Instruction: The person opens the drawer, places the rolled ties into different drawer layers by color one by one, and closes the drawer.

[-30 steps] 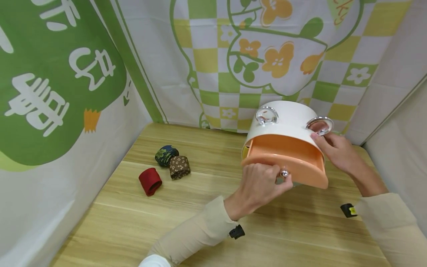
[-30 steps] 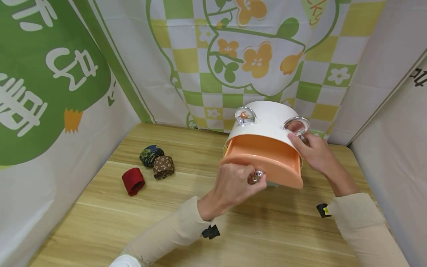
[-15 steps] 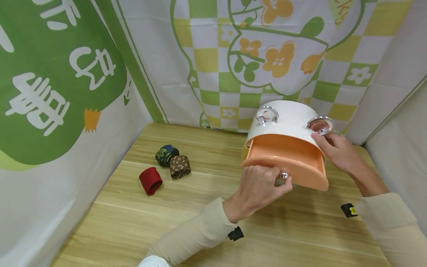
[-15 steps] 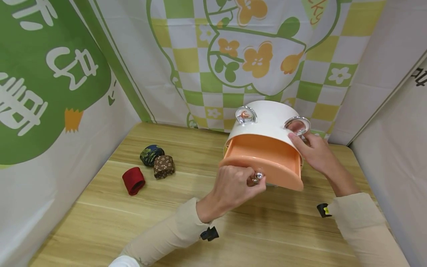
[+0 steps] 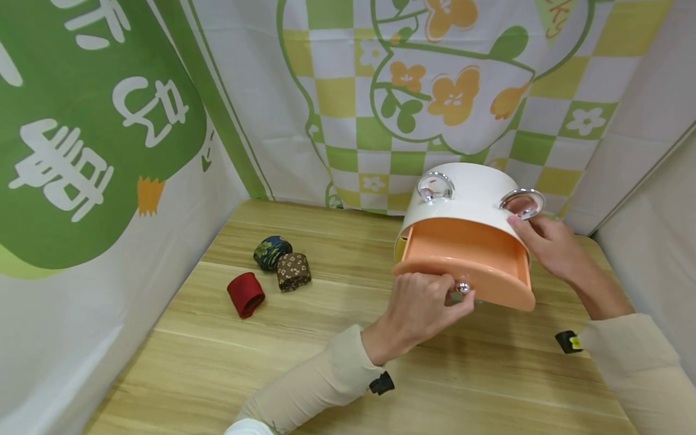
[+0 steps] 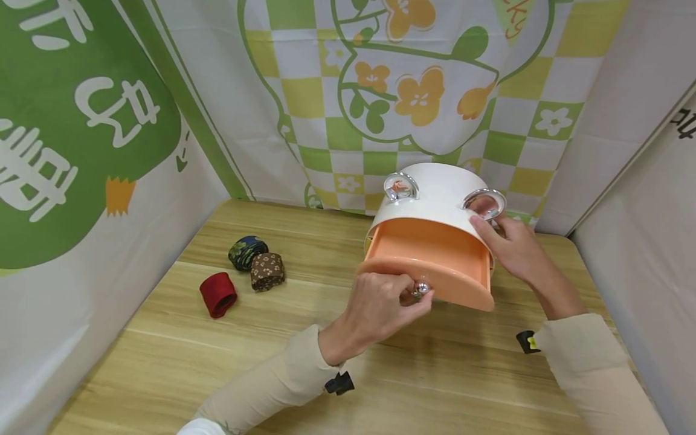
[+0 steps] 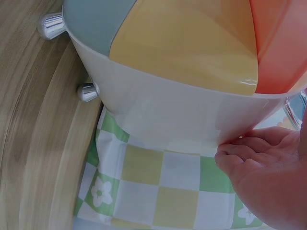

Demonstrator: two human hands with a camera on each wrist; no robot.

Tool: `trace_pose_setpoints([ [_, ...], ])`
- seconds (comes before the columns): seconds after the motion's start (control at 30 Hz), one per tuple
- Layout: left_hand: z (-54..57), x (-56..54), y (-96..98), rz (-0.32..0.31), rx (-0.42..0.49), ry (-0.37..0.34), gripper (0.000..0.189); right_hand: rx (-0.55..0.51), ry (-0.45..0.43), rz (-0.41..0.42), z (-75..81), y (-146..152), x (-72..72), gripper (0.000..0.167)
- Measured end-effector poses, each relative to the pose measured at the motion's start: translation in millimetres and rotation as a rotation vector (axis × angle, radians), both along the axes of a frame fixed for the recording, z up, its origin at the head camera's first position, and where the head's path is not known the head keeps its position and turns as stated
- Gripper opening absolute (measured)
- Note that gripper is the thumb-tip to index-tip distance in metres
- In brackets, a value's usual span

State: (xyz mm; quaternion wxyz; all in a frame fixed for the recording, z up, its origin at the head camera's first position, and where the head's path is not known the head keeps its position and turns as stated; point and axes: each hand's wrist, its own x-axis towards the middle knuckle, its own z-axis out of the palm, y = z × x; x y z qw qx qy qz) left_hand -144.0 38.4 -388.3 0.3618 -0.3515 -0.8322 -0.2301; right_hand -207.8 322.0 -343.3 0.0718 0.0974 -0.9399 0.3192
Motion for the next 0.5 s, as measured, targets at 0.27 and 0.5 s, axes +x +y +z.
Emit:
trace_pose_setpoints([
  [0.27,-3.4,1.0,-3.5,-0.011,-0.006,-0.010,0.045,-0.019,-0.003,0.014,0.1,0.3,1.4,0.047],
  [0.5,-12.7,2.0,-12.5,0.006,-0.023,-0.042,0.046,-0.011,-0.003,0.002,0.1,0.4,0.8,0.044],
])
